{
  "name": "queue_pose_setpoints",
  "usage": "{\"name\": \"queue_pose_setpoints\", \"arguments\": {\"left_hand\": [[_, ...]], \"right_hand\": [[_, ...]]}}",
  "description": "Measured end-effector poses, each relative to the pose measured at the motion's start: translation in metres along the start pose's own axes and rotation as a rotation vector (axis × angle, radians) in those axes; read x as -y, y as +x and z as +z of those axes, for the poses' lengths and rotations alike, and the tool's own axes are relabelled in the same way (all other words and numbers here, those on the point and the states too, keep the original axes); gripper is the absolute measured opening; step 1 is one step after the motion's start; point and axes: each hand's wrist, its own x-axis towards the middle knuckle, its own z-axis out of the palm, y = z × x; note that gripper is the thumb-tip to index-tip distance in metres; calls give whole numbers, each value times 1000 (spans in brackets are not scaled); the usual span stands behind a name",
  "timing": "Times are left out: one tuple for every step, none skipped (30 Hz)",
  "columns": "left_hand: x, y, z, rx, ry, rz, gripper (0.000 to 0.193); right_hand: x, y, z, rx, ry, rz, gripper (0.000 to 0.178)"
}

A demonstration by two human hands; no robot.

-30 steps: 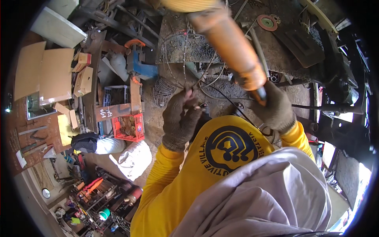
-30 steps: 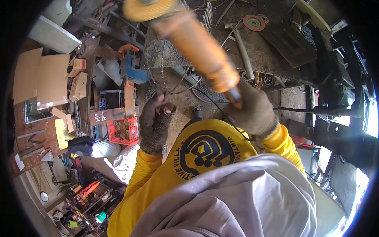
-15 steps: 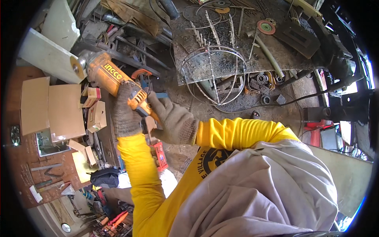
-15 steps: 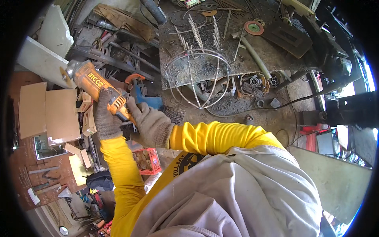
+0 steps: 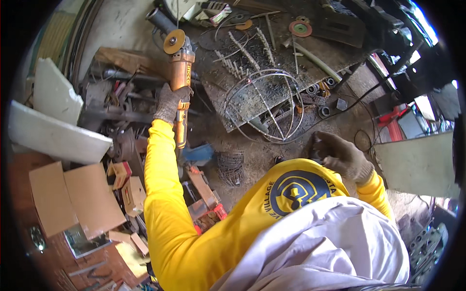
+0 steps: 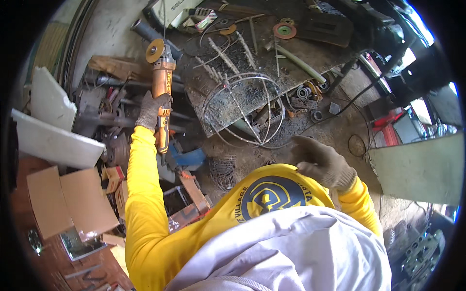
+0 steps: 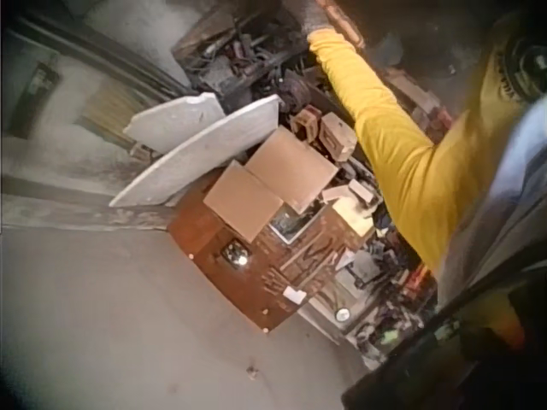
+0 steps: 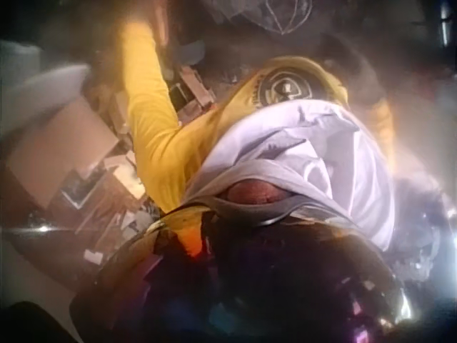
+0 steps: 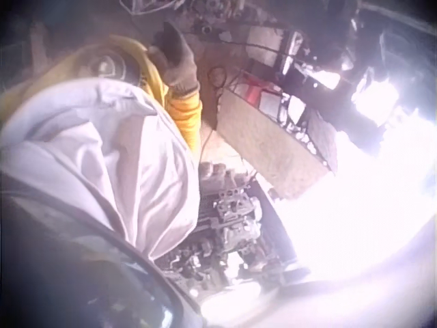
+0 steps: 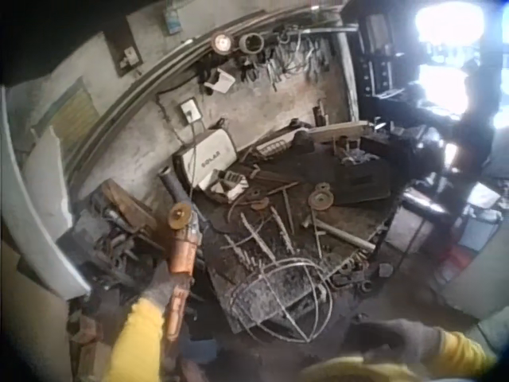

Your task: The person welds metal rods to a circular structure using a torch, strikes the frame with a hammer, and smooths the joints with an angle grinder.

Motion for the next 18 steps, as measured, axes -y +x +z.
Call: {"name": "queue_pose_setpoints", "arguments": {"left_hand": [[2, 18, 8, 16, -14, -5, 44], [5, 32, 15, 28, -27, -13, 44], [5, 45, 24, 87, -60, -47, 45], [15, 60, 27, 79, -26, -10, 45], [34, 79, 26, 61, 10, 23, 46], [44, 96, 27, 46, 43, 56, 47], [43, 106, 32, 10, 207, -82, 48], [43, 115, 37, 19, 216, -80, 48], [39, 116, 47, 35, 225, -82, 47], [35, 117, 56, 49, 234, -84, 47], [31, 117, 61, 91, 175, -166, 44], [29, 118, 57, 106, 167, -147, 45], [28, 121, 53, 120, 158, -129, 46], [27, 124, 50, 133, 148, -112, 46], [17, 122, 53, 101, 239, -146, 51], [17, 127, 54, 100, 256, -173, 53], [18, 133, 54, 94, 267, -201, 55], [18, 140, 54, 89, 278, -230, 56]], "right_hand": [[-5, -13, -4, -103, 48, 31, 67], [-9, -25, -5, -202, 98, 60, 65], [-13, -37, -6, -309, 148, 86, 64], [-15, -46, -5, -360, 170, 128, 63], [-19, -53, -4, -400, 196, 169, 63], [-23, -60, -4, -443, 221, 212, 63], [-34, -68, -5, -464, 203, 211, 62], [-42, -73, -6, -489, 199, 234, 62], [-47, -79, -5, -518, 196, 264, 62], [-50, -82, -4, -545, 193, 294, 62], [-54, -83, -5, -568, 206, 300, 61], [-58, -82, -5, -581, 226, 305, 61], [-62, -82, -4, -593, 244, 311, 61], [-64, -82, -5, -598, 209, 321, 60], [-66, -81, -5, -603, 176, 330, 60], [-68, -79, -5, -607, 142, 340, 59], [-68, -75, -5, -598, 159, 345, 58], [-69, -72, -5, -589, 176, 350, 58]]}}
